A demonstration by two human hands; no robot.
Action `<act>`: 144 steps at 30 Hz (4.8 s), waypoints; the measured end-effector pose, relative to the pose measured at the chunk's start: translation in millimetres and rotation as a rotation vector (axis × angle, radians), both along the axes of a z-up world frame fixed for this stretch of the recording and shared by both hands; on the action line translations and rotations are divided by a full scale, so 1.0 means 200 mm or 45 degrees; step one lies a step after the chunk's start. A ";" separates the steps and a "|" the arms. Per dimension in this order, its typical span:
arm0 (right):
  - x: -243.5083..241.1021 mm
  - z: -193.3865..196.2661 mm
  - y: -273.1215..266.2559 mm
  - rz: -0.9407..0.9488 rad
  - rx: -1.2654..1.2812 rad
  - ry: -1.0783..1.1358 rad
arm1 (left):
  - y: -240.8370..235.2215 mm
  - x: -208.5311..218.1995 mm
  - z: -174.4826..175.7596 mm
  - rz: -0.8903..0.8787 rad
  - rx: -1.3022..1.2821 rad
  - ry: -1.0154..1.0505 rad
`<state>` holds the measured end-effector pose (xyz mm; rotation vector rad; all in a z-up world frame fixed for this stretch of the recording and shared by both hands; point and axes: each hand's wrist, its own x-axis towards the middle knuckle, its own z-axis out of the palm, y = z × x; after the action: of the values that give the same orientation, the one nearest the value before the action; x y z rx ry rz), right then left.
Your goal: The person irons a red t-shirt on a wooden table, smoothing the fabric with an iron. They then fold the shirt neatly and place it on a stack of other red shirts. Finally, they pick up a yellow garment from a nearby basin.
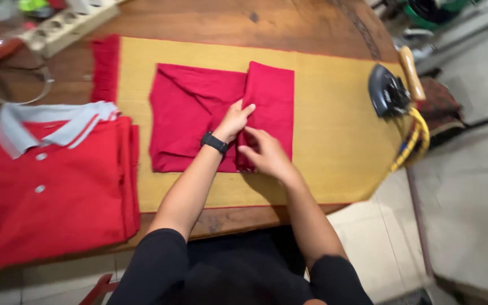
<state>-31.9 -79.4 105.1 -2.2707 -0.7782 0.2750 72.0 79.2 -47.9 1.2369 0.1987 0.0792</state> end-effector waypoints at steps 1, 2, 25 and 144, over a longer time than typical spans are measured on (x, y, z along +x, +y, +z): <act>0.00 0.02 -0.04 0.031 0.011 0.000 | 0.08 -0.05 0.12 0.031 0.011 0.000; 0.00 0.04 -0.08 -0.090 0.152 0.014 | 0.15 -0.09 0.25 0.036 0.179 -0.048; 0.20 -0.35 -0.55 -0.583 -0.165 0.074 | 0.37 -0.83 0.38 -0.026 1.097 0.425; 0.97 0.30 -0.99 -0.993 -0.338 -0.277 | 0.14 -0.56 0.59 0.293 1.990 -0.292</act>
<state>163.1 -276.7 164.8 -2.6876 0.0957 -0.2526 -40.4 107.1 69.5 2.7295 0.0443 0.6670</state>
